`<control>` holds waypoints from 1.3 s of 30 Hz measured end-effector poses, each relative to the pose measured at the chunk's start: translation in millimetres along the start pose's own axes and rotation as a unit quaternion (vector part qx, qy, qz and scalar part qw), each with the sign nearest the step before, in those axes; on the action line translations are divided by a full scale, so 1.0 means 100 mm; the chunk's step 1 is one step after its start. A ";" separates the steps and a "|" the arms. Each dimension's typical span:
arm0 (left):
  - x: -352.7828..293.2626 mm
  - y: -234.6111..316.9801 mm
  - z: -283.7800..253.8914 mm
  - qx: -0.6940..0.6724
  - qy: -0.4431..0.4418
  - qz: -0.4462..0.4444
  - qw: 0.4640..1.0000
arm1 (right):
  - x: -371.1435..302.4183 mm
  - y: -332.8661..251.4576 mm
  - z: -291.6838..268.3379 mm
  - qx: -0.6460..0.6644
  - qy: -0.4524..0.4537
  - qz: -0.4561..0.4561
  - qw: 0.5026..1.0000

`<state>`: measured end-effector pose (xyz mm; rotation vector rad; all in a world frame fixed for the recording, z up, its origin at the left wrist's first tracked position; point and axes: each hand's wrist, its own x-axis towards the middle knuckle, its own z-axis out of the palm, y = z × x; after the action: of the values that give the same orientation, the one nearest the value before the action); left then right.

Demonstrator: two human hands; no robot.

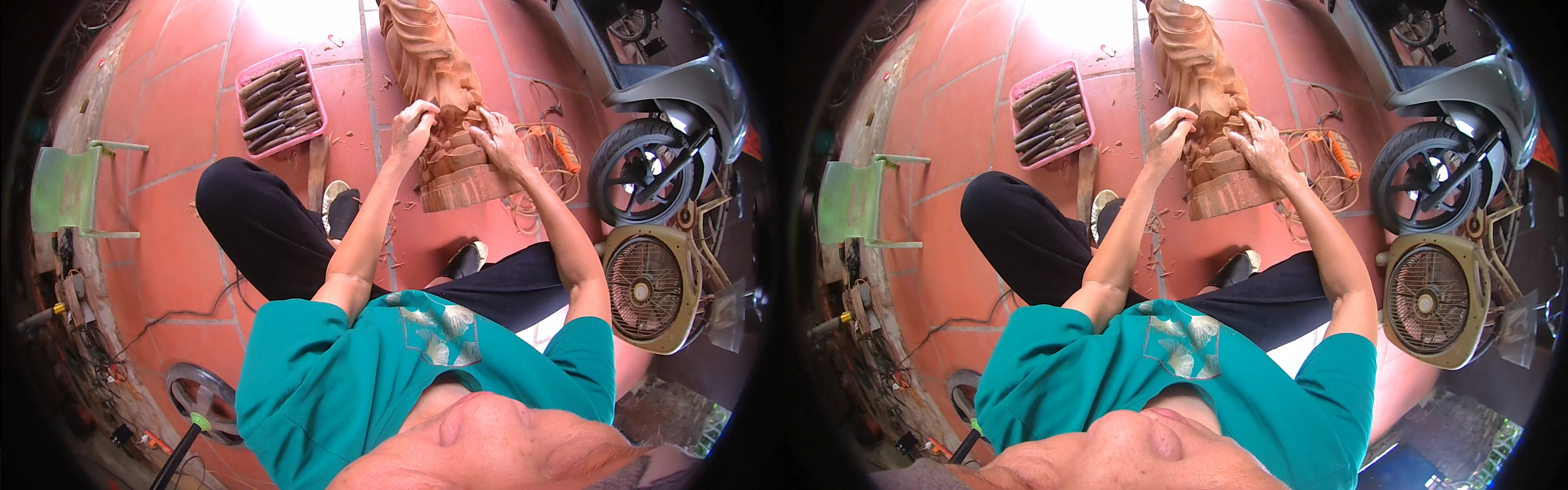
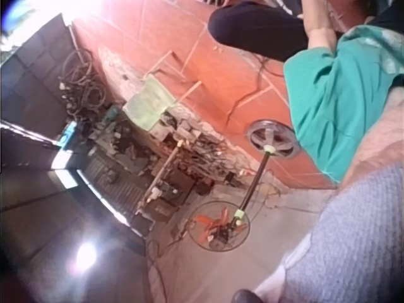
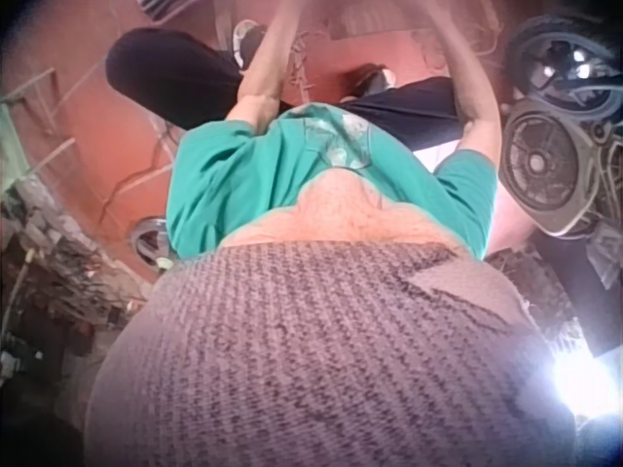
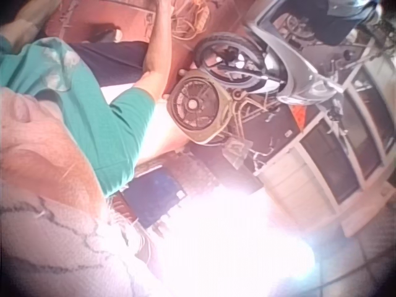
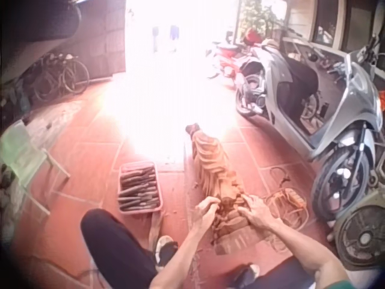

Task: The person sits on the floor and carves a wooden sculpture using a chisel and mallet. They repeatedly strike the chisel to remove wood shavings and refine the sculpture's surface.

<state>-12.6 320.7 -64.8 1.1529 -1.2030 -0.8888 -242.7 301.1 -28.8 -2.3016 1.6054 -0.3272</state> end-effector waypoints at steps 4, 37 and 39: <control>-0.12 -0.15 -0.07 -0.001 -0.012 -0.015 1.000 | 0.02 0.05 0.03 -0.012 0.008 -0.012 1.000; -0.18 -0.21 -0.02 0.005 0.001 0.054 0.999 | 0.02 0.00 -0.02 0.005 0.008 -0.025 1.000; -0.23 -0.18 -0.08 -0.016 -0.039 0.013 0.999 | -0.01 0.02 -0.01 0.009 0.004 -0.020 1.000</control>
<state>-8.2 340.2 -87.1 1.0837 -1.2591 -0.9377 -245.6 300.8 -28.5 -2.3247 1.5538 -0.3586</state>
